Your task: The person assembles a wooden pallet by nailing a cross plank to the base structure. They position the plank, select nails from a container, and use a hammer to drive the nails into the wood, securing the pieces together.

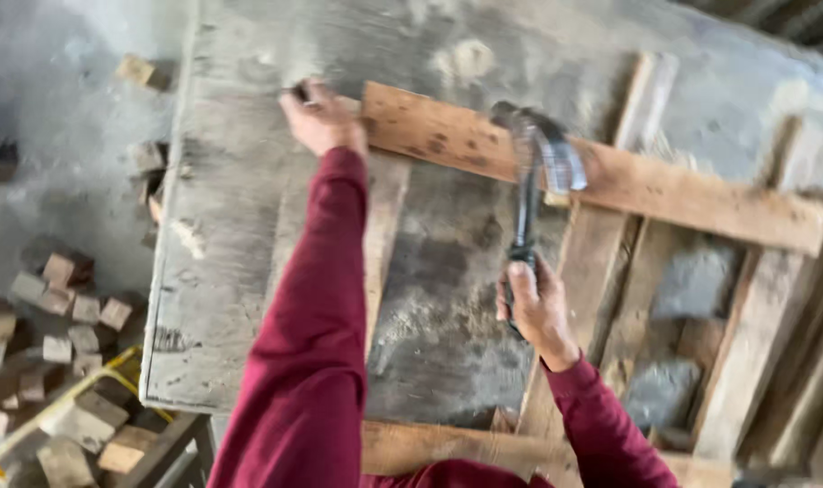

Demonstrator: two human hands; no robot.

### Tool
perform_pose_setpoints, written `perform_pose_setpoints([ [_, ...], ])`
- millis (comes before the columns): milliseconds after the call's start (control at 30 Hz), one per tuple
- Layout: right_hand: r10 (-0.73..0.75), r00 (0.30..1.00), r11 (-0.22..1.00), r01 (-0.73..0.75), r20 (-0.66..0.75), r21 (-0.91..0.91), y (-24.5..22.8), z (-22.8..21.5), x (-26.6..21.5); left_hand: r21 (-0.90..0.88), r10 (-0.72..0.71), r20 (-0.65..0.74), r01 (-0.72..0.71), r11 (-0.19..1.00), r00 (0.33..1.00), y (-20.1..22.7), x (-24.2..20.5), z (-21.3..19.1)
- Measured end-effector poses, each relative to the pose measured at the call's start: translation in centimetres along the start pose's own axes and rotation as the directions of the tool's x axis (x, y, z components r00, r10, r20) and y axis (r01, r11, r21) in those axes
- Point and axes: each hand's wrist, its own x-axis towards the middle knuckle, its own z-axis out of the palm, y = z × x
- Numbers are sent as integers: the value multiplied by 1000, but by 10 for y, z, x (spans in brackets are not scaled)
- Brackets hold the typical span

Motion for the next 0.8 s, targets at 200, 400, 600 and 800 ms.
perform_pose_setpoints([
  [200, 173, 985, 984, -173, -19, -32, 12, -35, -25, -423, -220, 424, 407, 810, 878, 101, -54, -60],
  [400, -143, 990, 946, 137, 0, -295, 21, -85, -75, -167, -464, 704, 760, 628, 538, 152, -201, -104],
  [600, -208, 938, 547, 347, 278, -762, -5, -170, -66, -4, -523, 798, 871, 492, 299, 147, -305, -142],
  [800, -311, 782, -29, 560, 539, -828, -28, -170, -17, 197, -515, 846, 818, 541, 137, 153, -360, -152],
])
